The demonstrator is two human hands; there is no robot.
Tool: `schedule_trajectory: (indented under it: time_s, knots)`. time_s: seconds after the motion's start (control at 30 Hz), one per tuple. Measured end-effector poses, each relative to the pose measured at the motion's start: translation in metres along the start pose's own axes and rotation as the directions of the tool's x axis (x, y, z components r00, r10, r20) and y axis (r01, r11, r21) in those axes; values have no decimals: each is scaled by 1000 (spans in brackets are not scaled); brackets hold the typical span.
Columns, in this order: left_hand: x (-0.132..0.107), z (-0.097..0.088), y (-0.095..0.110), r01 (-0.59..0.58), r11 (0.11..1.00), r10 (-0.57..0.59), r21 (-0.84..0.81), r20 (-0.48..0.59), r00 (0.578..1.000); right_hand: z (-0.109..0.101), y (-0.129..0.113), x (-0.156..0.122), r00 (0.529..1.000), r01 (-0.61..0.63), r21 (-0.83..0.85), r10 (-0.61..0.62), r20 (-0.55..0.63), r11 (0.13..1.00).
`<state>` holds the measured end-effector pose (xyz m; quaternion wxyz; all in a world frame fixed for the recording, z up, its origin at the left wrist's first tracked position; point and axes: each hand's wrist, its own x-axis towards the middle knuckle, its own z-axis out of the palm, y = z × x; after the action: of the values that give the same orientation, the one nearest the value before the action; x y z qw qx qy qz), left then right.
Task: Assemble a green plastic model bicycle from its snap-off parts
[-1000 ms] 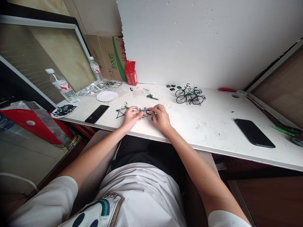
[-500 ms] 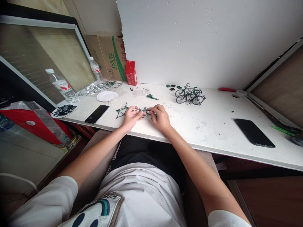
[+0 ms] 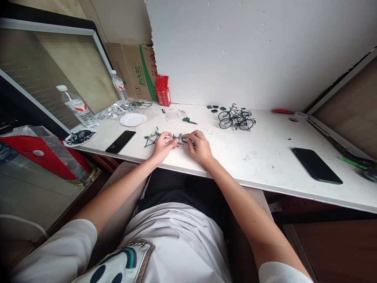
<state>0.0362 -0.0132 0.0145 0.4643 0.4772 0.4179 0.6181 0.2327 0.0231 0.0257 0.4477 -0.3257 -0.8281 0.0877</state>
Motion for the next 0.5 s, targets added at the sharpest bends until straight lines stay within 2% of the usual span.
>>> schedule_trajectory:
  time_s: [0.5]
  knots:
    - [-1, 0, 1, 12, 1000, -12, 9, 2, 1000, 2, 2, 0, 1000, 6, -7, -6, 18, 1000]
